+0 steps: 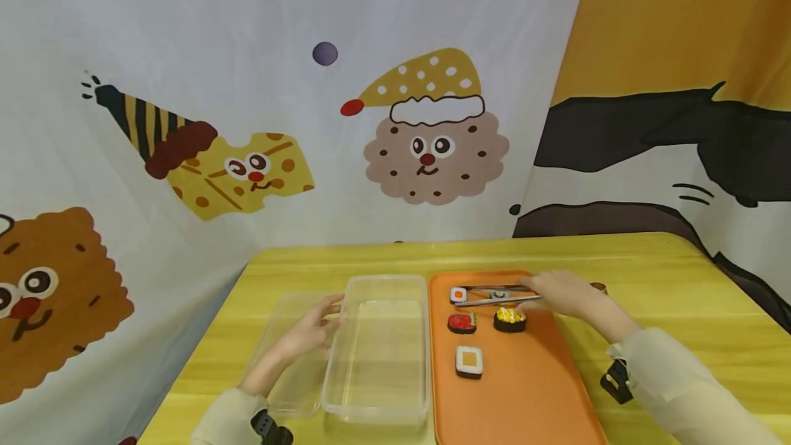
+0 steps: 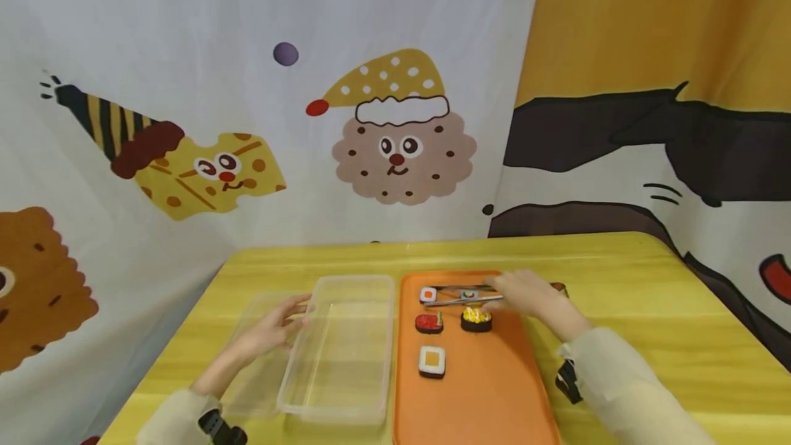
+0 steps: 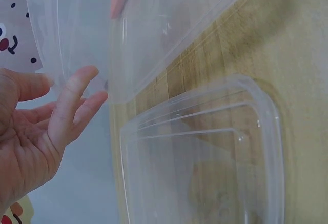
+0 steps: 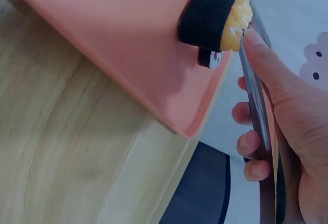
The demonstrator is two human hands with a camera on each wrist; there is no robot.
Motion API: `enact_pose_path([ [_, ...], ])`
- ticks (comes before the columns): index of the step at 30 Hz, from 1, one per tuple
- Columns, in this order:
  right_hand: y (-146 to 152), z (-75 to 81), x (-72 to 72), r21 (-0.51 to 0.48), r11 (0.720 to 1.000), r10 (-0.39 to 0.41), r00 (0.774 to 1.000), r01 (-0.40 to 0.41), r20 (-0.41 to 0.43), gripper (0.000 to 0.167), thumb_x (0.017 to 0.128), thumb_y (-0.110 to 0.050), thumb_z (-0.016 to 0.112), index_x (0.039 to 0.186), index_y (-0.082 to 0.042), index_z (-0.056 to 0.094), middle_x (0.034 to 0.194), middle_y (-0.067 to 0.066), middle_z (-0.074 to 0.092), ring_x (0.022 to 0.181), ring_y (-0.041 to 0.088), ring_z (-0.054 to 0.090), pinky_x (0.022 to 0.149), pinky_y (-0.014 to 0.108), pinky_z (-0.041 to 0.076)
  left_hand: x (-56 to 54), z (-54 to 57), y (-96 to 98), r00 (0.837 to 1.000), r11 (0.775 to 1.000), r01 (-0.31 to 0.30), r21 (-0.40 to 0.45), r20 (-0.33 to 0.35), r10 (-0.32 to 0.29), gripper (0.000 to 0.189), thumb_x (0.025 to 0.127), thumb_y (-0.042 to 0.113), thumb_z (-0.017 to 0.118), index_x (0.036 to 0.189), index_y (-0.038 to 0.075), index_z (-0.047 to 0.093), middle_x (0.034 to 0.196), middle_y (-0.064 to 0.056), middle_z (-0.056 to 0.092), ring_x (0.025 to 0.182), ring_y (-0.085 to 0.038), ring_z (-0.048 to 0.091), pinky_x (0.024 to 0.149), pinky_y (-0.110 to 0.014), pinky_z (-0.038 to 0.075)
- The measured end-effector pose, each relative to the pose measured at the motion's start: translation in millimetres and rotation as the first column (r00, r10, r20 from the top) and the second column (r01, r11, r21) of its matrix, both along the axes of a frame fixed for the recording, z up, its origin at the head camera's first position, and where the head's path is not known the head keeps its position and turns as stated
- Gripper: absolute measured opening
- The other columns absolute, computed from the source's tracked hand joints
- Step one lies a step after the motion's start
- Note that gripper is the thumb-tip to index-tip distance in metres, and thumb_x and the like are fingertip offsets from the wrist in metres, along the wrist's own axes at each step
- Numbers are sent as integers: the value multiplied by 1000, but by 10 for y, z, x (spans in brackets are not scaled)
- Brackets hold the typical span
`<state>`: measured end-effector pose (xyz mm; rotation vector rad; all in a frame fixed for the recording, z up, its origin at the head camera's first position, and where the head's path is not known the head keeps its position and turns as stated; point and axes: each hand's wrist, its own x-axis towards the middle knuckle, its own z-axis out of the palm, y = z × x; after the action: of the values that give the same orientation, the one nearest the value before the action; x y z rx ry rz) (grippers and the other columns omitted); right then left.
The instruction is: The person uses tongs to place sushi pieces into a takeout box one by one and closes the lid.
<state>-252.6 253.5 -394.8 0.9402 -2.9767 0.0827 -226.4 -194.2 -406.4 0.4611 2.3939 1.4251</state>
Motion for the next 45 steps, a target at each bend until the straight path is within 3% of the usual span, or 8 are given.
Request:
enact_pose_path([
  [10, 30, 13, 9, -29, 998, 63, 998, -63, -19, 47, 83, -42, 61, 114, -7, 64, 50, -12, 45, 43, -1, 30, 45, 16, 30, -40, 28, 29, 1000, 1000, 9, 0, -7, -9, 57, 96, 12, 45, 143, -4, 16, 139, -38, 24, 119, -52, 39, 59, -35, 56],
  [21, -43, 181, -12, 9, 999, 31, 999, -31, -9, 47, 84, -39, 61, 119, -7, 61, 47, -9, 41, 39, 1, 31, 41, 16, 28, -80, 23, 27, 1000, 1000, 5, -14, -11, -5, 55, 97, 11, 43, 143, -2, 17, 140, -36, 25, 121, -50, 39, 61, -35, 57],
  [26, -57, 301, -33, 9, 999, 34, 998, -34, -51, 45, 84, -35, 63, 119, -7, 62, 49, -8, 46, 40, 1, 32, 42, 17, 30, -101, 36, 30, 1000, 1000, 3, -23, -7, -4, 55, 97, 11, 43, 143, -2, 17, 140, -36, 26, 121, -49, 40, 59, -32, 56],
  [33, -104, 443, -75, 27, 999, 37, 995, -35, -93, 49, 84, -41, 60, 120, -8, 61, 66, 0, 65, 45, 3, 45, 44, 21, 39, -117, 71, 14, 1000, 1000, -12, -25, 7, 12, 55, 97, 10, 43, 144, -1, 16, 142, -34, 25, 122, -48, 40, 59, -33, 56],
  [40, -187, 603, -63, 21, 999, 40, 989, -38, -144, 46, 83, -38, 63, 119, -11, 62, 46, -6, 44, 40, 4, 28, 41, 19, 30, -114, 61, -4, 1000, 999, -22, -49, 6, 23, 54, 97, 7, 42, 143, -1, 17, 140, -34, 27, 121, -47, 41, 61, -33, 57],
  [45, -285, 680, -33, 35, 997, 74, 977, -68, -200, 40, 82, -36, 65, 115, -12, 64, 45, -7, 42, 40, 4, 26, 39, 19, 26, -106, 16, 4, 1000, 998, -21, -57, 10, 22, 53, 97, 5, 41, 143, -2, 17, 139, -35, 29, 121, -48, 41, 60, -33, 57],
])
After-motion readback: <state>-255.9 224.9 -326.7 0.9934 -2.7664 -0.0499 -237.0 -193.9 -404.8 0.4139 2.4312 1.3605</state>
